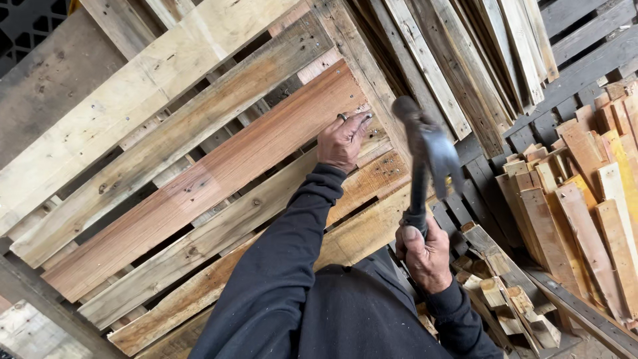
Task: The person hammers nails into a wooden pallet using a hammer. They repeatedly pick up nails from a nearby wooden box and drive them into the pallet slats. The camera moves around the workspace during the task.
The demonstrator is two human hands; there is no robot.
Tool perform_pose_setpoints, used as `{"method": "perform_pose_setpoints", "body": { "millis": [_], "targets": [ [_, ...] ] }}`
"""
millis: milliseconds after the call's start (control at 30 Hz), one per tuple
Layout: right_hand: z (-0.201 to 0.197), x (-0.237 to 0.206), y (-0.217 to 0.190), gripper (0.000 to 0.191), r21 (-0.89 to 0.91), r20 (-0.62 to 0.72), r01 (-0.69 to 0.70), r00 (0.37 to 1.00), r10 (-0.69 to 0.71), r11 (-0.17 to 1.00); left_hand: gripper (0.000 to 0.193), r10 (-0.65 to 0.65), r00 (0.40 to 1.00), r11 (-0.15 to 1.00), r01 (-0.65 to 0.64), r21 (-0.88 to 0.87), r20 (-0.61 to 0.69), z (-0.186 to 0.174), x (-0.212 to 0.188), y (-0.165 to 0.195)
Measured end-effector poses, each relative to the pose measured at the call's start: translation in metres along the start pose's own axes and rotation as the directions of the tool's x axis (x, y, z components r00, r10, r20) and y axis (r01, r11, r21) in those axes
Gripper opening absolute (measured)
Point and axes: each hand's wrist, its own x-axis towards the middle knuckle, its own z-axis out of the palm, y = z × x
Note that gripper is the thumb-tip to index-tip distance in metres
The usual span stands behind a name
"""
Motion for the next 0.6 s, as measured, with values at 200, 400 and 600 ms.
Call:
{"method": "perform_pose_setpoints", "body": {
  "millis": [200, 400, 600],
  "targets": [
    [0.007, 0.018, -0.029, 0.041, -0.139, -0.014, -0.255, 0.967, 0.256, 0.957, 0.018, 0.119, 0.993, 0.989, -0.118, 0.092, -0.005, -0.003, 0.008, 0.005],
    [0.001, 0.008, -0.061, 0.040, 0.228, -0.065, 0.321, 0.947, -0.315, 0.919, 0.031, -0.044, 0.985, 0.957, -0.006, -0.289, -0.167, -0.007, 0.007, 0.012],
    [0.013, 0.032, -0.033, 0.031, -0.043, 0.025, -0.019, 0.999, 0.020, 0.999, 0.014, -0.032, 0.927, 0.999, 0.037, 0.006, -0.373, -0.021, 0.001, 0.020]
  ]
}}
